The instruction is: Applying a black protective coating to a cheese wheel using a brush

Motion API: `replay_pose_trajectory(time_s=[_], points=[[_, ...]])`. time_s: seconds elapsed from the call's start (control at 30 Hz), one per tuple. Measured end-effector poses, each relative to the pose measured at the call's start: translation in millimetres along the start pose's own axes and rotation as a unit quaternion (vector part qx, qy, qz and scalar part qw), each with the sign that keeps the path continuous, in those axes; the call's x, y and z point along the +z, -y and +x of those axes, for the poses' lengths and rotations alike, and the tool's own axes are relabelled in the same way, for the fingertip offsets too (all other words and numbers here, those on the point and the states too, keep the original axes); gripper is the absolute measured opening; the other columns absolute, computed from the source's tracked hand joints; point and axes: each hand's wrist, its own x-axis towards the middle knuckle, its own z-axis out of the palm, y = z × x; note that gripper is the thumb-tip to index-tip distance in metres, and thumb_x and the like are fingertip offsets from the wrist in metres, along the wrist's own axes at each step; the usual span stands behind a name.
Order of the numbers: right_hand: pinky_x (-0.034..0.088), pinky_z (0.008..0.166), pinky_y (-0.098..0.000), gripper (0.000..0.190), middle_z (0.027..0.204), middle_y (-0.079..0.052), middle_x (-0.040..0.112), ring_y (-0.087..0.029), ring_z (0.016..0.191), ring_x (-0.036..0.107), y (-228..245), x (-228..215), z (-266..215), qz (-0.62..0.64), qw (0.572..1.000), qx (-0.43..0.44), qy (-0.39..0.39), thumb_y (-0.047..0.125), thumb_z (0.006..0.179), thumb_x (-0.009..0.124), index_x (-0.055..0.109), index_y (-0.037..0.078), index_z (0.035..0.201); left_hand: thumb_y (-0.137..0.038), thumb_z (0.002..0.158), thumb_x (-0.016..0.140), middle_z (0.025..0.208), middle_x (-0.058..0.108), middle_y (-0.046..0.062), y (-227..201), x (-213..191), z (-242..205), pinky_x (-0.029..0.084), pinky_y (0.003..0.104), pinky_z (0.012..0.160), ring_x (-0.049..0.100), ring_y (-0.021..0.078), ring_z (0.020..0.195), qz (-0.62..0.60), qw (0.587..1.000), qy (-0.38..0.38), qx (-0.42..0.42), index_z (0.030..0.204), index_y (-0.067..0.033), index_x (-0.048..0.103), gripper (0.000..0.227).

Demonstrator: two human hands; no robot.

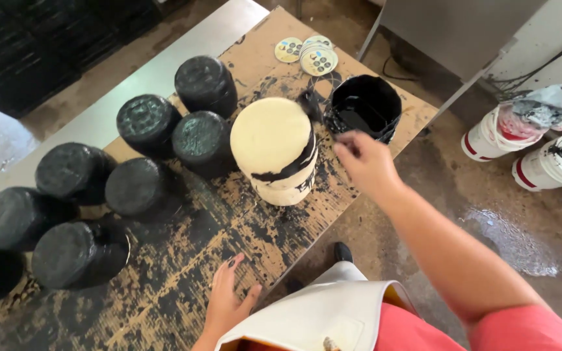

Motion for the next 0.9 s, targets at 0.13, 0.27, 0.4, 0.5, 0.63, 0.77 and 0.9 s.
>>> replay_pose_trajectory(time_s=[0.13, 0.27, 0.4, 0.5, 0.63, 0.77, 0.9], points=[[0.049, 0.042, -0.0226, 0.022, 0.081, -0.004, 0.07, -0.01, 0.053, 0.056, -27.8, 1.6, -37.2, -0.053, 0.998, 0.017, 0.042, 0.026, 0.107, 0.054, 0.067, 0.008, 0.11, -0.056, 0.089, 0.06, 0.165, 0.035, -0.005, 9.8, 8.3, 6.8, 0.047, 0.05, 0.108, 0.017, 0.0315, 0.158, -0.015, 0.999, -0.013, -0.042, 0.157, -0.0235, 0.034, 0.079], [0.057, 0.081, -0.0293, 0.03, 0.108, -0.003, 0.079, -0.011, 0.092, 0.073, -96.0, 19.3, -17.7, 0.024, 0.979, -0.201, -0.03, 0.026, 0.096, 0.065, 0.072, 0.003, 0.114, -0.053, 0.085, 0.061, 0.167, 0.027, -0.01, -38.2, -2.2, 8.9, 0.077, 0.038, 0.077, 0.011, 0.0235, 0.16, -0.046, 0.989, 0.018, -0.139, 0.156, -0.0284, 0.033, 0.081], [0.05, 0.049, -0.0259, 0.037, 0.083, -0.003, 0.074, -0.01, 0.052, 0.055, -32.9, -16.7, 16.9, -0.014, 0.995, -0.06, 0.083, 0.028, 0.102, 0.057, 0.064, 0.012, 0.135, -0.045, 0.09, 0.065, 0.164, 0.035, -0.002, -44.4, 4.6, 20.8, 0.057, 0.043, 0.09, 0.022, 0.0264, 0.156, 0.003, 0.995, -0.025, -0.095, 0.155, -0.0233, 0.037, 0.074], [0.044, 0.052, -0.026, 0.037, 0.09, -0.005, 0.072, -0.011, 0.056, 0.05, -28.9, -19.5, 71.8, 0.033, 0.99, -0.017, 0.134, 0.025, 0.104, 0.053, 0.064, 0.017, 0.139, -0.043, 0.089, 0.064, 0.162, 0.036, 0.005, -74.2, -0.8, 25.2, 0.043, 0.049, 0.112, 0.034, 0.0252, 0.149, 0.012, 0.995, -0.076, -0.065, 0.154, -0.0188, 0.038, 0.073], [0.033, 0.043, -0.0214, 0.037, 0.079, -0.001, 0.062, -0.007, 0.053, 0.039, -33.5, -14.4, 91.0, 0.095, 0.979, 0.016, 0.181, 0.019, 0.106, 0.051, 0.062, 0.017, 0.141, -0.069, 0.094, 0.028, 0.16, 0.036, 0.017, -88.7, -18.1, 41.8, 0.026, 0.06, 0.119, 0.032, 0.0333, 0.147, 0.084, 0.978, -0.169, 0.087, 0.151, -0.0048, 0.037, 0.087], [0.054, 0.068, -0.0277, 0.037, 0.131, -0.001, 0.073, -0.01, 0.067, 0.062, -93.0, -10.9, 69.7, 0.068, 0.989, -0.054, 0.123, 0.025, 0.101, 0.052, 0.068, 0.016, 0.133, -0.063, 0.097, 0.03, 0.162, 0.036, 0.016, -139.1, -54.1, 59.5, 0.019, 0.064, 0.121, 0.026, 0.0392, 0.151, 0.108, 0.965, -0.212, 0.114, 0.15, -0.0076, 0.04, 0.077], [0.03, 0.05, -0.0281, 0.032, 0.06, 0.002, 0.046, -0.01, 0.05, 0.033, -109.6, -17.0, 72.3, 0.119, 0.977, -0.085, 0.152, 0.022, 0.102, 0.056, 0.073, 0.012, 0.128, -0.057, 0.101, 0.034, 0.161, 0.04, 0.017, -177.0, -76.3, 86.2, 0.025, 0.065, 0.121, 0.029, 0.0422, 0.151, 0.173, 0.935, -0.232, 0.207, 0.154, -0.0078, 0.039, 0.072]])
